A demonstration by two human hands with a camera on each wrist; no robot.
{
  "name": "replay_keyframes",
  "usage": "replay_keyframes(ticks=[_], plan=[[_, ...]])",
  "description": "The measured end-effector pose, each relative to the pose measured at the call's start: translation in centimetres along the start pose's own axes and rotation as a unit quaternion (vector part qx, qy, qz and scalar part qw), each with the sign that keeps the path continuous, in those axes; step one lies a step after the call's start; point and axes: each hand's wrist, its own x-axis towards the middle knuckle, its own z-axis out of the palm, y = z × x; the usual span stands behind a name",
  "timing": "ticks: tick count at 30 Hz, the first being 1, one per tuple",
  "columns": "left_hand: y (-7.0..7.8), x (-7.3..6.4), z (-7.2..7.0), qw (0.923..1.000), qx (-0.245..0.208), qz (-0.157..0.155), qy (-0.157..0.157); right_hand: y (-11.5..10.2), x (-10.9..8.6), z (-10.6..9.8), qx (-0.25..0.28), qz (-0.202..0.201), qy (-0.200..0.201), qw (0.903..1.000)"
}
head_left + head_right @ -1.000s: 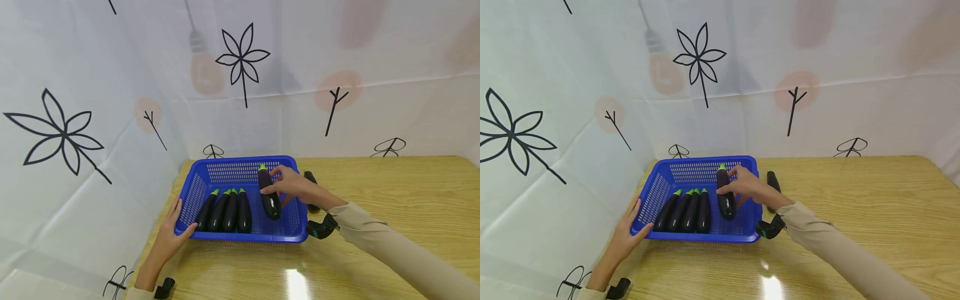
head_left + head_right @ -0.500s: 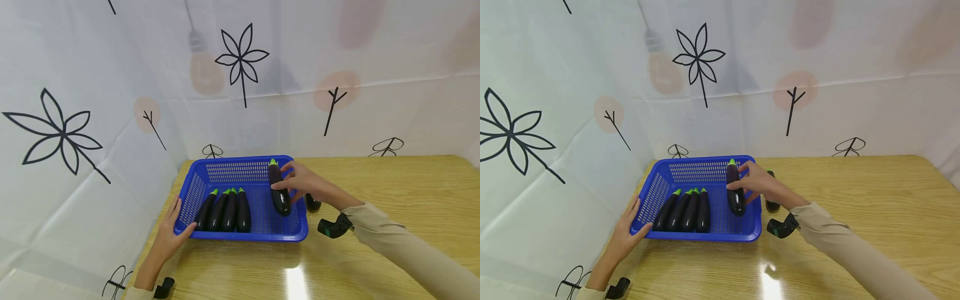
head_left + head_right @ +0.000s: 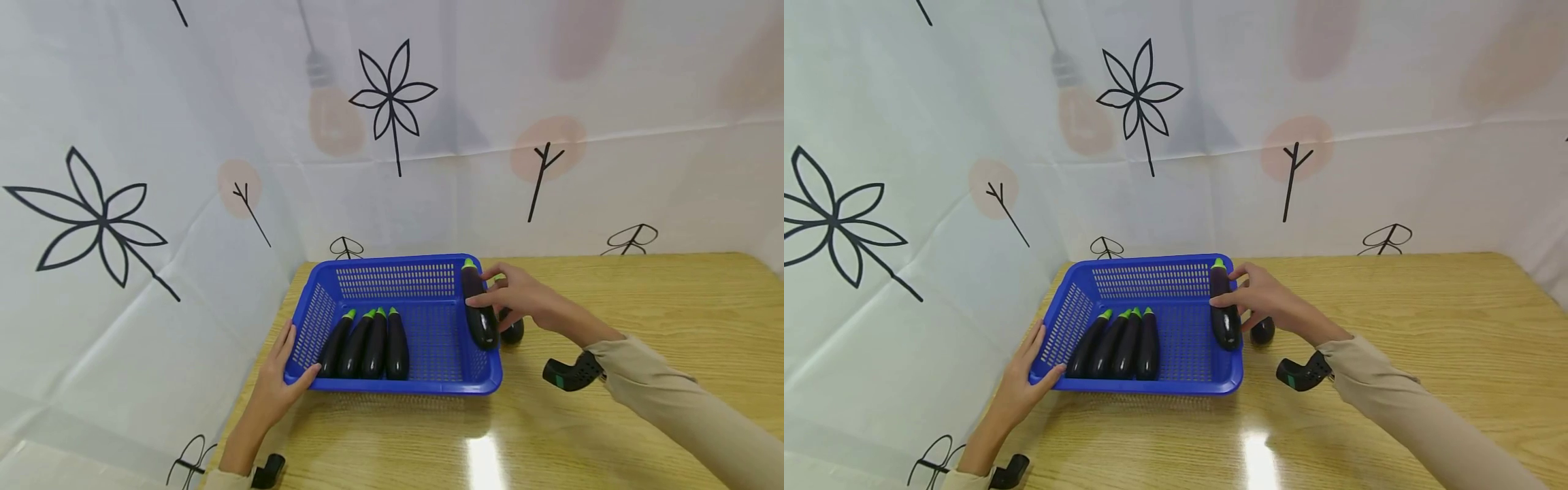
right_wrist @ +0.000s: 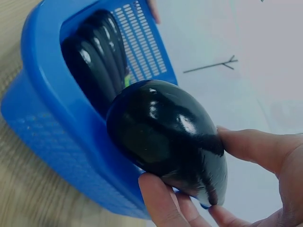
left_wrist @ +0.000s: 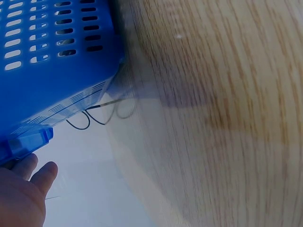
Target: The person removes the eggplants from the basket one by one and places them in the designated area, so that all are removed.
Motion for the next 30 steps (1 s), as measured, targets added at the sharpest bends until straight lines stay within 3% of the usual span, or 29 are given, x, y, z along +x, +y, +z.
replay_keyframes(ticks=[30], plan=[[-0.1, -0.1, 0.0, 1.0000, 0.001, -0.004, -0.003, 1.8, -1.7, -3.1, -0.010, -0.002, 0.016, 0.9998]])
